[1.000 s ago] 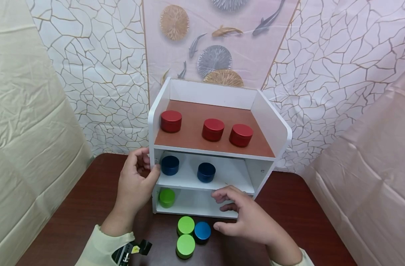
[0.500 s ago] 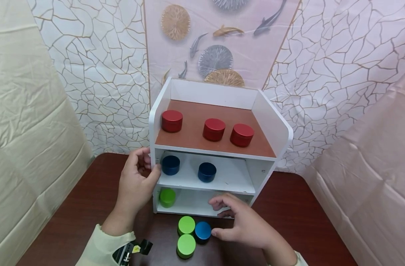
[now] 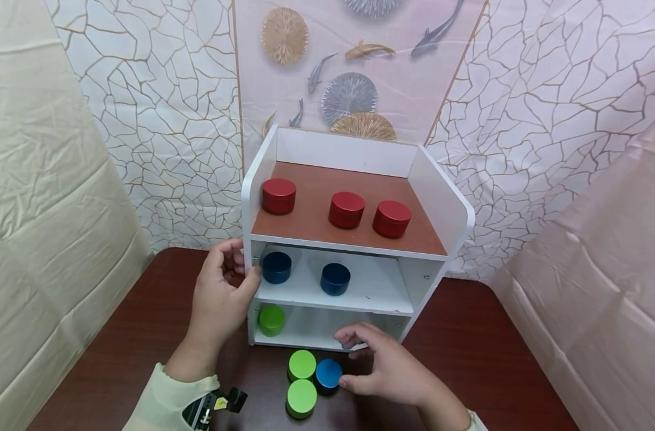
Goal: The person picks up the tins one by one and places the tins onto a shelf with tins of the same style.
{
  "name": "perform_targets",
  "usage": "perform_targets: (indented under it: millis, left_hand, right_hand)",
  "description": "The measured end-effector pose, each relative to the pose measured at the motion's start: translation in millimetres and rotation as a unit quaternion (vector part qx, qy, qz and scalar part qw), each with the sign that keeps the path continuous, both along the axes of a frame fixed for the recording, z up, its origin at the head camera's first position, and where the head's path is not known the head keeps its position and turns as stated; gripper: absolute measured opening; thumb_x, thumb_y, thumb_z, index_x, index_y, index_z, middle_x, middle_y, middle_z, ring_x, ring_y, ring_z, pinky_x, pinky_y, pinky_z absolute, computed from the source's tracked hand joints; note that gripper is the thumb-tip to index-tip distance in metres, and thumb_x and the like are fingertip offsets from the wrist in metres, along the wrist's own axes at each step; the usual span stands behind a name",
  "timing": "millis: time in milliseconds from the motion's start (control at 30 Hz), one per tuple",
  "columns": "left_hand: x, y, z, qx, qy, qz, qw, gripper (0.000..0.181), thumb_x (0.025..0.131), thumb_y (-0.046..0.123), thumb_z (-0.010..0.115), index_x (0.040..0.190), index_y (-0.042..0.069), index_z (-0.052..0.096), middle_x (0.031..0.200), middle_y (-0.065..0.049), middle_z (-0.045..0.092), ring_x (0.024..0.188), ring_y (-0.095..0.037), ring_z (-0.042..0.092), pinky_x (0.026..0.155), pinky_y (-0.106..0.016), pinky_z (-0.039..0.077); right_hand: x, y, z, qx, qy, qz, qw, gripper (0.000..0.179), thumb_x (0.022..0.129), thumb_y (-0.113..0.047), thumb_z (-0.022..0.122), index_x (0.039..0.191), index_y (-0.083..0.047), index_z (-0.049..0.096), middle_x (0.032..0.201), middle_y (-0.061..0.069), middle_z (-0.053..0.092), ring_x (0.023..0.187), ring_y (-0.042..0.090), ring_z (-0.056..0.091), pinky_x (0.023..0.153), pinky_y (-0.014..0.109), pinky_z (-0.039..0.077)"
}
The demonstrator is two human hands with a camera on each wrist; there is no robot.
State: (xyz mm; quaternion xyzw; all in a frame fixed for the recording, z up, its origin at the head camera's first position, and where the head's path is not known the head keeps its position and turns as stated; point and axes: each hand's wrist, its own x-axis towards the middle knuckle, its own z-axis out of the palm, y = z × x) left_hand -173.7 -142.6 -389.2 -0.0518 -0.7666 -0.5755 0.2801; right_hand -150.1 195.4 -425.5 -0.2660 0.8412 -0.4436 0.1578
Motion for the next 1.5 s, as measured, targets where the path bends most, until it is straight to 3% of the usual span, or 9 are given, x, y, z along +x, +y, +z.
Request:
perform_targets:
  millis: [267, 533, 800, 1133, 1500]
  left_hand:
    - [0.0, 0.2, -0.1, -0.001, 0.001, 0.001, 1.0000, 0.049, 0.102, 0.008, 0.076, 0.147, 0.012, 0.057, 0.114, -0.006, 0.057, 0.102, -0.017, 0.057, 0.086, -0.017, 0.052]
    - [-0.3, 0.4, -0.3, -0.002, 0.003, 0.001, 1.0000, 0.049, 0.102, 0.007, 0.076, 0.147, 0.012, 0.057, 0.115, -0.005, 0.058, 0.102, -0.017, 0.058, 0.086, -0.018, 0.052]
    - [0.3, 0.2, 0.3, -0.006, -0.003, 0.002, 1.0000, 0.049, 0.102, 0.008, 0.076, 0.147, 0.012, 0.057, 0.115, -0.006, 0.058, 0.103, -0.017, 0.058, 0.087, -0.017, 0.052]
    - [-0.8, -0.4, 0.0, -0.003, 0.000, -0.003, 1.0000, 0.049, 0.103, 0.008, 0.076, 0.147, 0.014, 0.057, 0.115, -0.005, 0.058, 0.103, -0.017, 0.058, 0.086, -0.018, 0.053]
    - [-0.6, -1.4, -0.1, -0.006, 0.003, -0.003, 1.0000, 0.049, 0.103, 0.009, 0.076, 0.147, 0.015, 0.058, 0.114, -0.005, 0.058, 0.103, -0.017, 0.058, 0.086, -0.018, 0.053]
  right_hand:
    - [-2.8, -1, -18.1, -0.005, 0.011, 0.001, 0.9999, 0.058, 0.092, -0.022, 0.092, 0.144, -0.024, 0.065, 0.139, -0.001, 0.067, 0.127, 0.027, 0.065, 0.107, 0.031, 0.061]
    - [-3.9, -3, -26.9, -0.007, 0.008, -0.004, 0.9999, 0.061, 0.092, -0.022, 0.092, 0.147, -0.021, 0.064, 0.139, -0.001, 0.067, 0.127, 0.027, 0.065, 0.107, 0.030, 0.061]
    - [-6.0, -3, -36.2, 0.001, 0.004, -0.009, 1.0000, 0.061, 0.092, -0.025, 0.092, 0.147, -0.024, 0.064, 0.141, 0.000, 0.066, 0.127, 0.024, 0.066, 0.108, 0.038, 0.063]
    - [-8.7, -5, -47.8, -0.004, -0.004, 0.001, 1.0000, 0.065, 0.092, -0.027, 0.092, 0.150, -0.013, 0.064, 0.147, 0.006, 0.064, 0.129, 0.024, 0.065, 0.110, 0.038, 0.061]
    - [-11.3, -6, -60.2, 0.000, -0.016, 0.001, 0.9999, 0.063, 0.091, -0.028, 0.093, 0.147, -0.020, 0.065, 0.146, 0.011, 0.064, 0.127, 0.020, 0.067, 0.109, 0.037, 0.061]
